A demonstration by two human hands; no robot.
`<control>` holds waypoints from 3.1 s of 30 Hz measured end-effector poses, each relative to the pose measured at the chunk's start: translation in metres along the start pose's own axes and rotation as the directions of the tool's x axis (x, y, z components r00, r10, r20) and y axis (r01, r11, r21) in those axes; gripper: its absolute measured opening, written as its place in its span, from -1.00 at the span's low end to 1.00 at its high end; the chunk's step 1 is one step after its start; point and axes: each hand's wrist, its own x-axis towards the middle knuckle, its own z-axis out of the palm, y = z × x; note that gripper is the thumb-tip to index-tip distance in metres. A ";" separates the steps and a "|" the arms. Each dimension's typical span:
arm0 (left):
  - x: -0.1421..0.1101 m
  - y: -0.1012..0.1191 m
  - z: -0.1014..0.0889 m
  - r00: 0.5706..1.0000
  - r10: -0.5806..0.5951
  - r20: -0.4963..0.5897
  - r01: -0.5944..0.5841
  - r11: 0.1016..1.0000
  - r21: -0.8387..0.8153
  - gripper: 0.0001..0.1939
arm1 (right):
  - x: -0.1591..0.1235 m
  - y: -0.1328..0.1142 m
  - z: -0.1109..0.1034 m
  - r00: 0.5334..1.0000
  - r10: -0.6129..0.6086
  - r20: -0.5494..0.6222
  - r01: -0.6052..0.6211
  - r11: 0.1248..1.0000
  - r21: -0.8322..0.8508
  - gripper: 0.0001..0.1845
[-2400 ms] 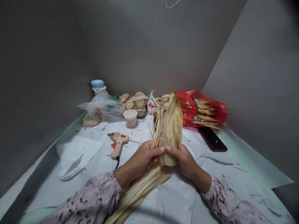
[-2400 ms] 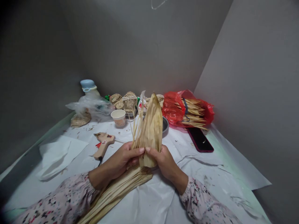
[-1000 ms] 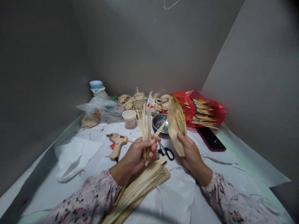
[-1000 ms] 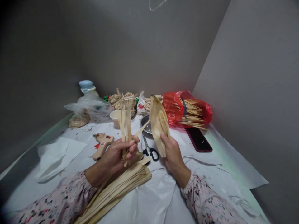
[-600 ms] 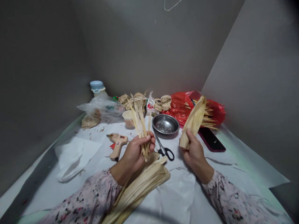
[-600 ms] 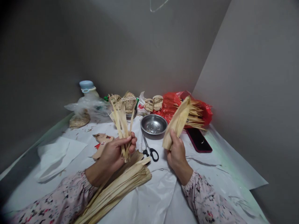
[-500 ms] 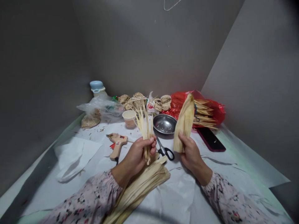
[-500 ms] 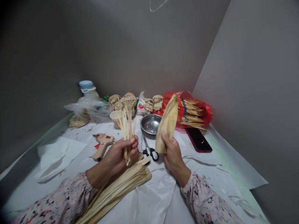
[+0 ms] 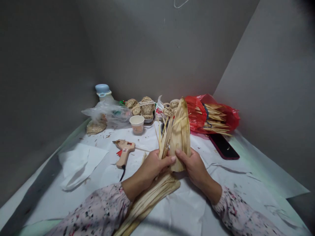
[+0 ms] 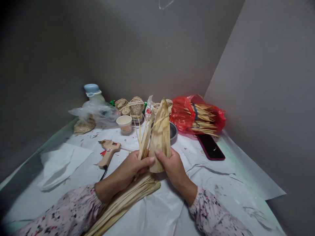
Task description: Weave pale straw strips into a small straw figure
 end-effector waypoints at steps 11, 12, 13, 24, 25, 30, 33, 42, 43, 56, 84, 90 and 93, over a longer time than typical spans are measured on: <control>0.003 -0.005 -0.004 1.000 -0.020 -0.008 0.020 0.999 -0.045 -0.62 | -0.002 -0.005 0.001 0.940 0.124 0.318 -0.208 0.946 0.247 -0.58; 0.003 -0.005 -0.004 1.000 -0.020 -0.006 0.020 0.999 -0.046 -0.61 | -0.001 -0.004 0.000 0.937 0.121 0.329 -0.208 0.947 0.243 -0.59; 0.003 -0.005 -0.004 1.000 -0.021 -0.001 0.021 0.999 -0.045 -0.61 | -0.001 -0.004 0.000 0.937 0.114 0.330 -0.200 0.950 0.239 -0.59; 0.002 -0.005 -0.006 0.998 -0.037 0.042 0.035 0.999 0.039 -0.64 | -0.002 -0.003 -0.001 0.971 0.058 0.233 -0.050 0.998 -0.040 -0.69; 0.002 -0.005 -0.006 0.998 -0.039 0.051 0.037 0.999 0.040 -0.64 | -0.003 -0.005 0.001 0.970 0.053 0.235 -0.041 0.998 -0.055 -0.70; 0.001 -0.004 -0.004 0.997 -0.038 0.073 0.036 0.999 0.024 -0.61 | -0.005 -0.010 0.006 0.991 0.043 0.128 -0.018 0.982 -0.190 -0.75; 0.001 -0.005 -0.003 0.998 -0.027 0.065 0.028 1.000 -0.015 -0.64 | -0.004 -0.010 0.005 0.993 0.049 0.107 -0.026 0.978 -0.209 -0.75; 0.002 -0.003 -0.005 0.996 -0.037 0.076 0.046 0.991 -0.124 -0.78 | -0.001 -0.007 0.002 0.990 0.074 0.122 -0.065 0.995 -0.079 -0.68; 0.002 -0.003 -0.005 0.996 -0.038 0.083 0.048 0.991 -0.128 -0.79 | -0.001 -0.007 0.002 0.989 0.070 0.127 -0.059 0.995 -0.086 -0.67; 0.005 0.000 -0.007 1.000 0.016 0.019 -0.012 0.982 -0.187 -0.66 | 0.005 0.011 -0.005 0.997 0.075 0.010 -0.076 0.984 0.161 -0.58; 0.003 0.019 -0.012 0.985 0.123 -0.118 -0.167 0.839 -0.517 -0.82 | 0.044 0.007 -0.054 0.847 0.020 -0.532 0.235 0.882 0.408 -0.67; 0.004 0.019 -0.012 0.981 0.128 -0.149 -0.188 0.836 -0.516 -0.81 | 0.045 -0.002 -0.056 0.815 0.095 -0.572 0.240 0.843 0.481 -0.66; 0.005 0.017 -0.012 0.985 0.087 -0.149 -0.151 0.849 -0.507 -0.80 | 0.042 -0.007 -0.047 0.825 0.091 -0.557 0.238 0.839 0.490 -0.70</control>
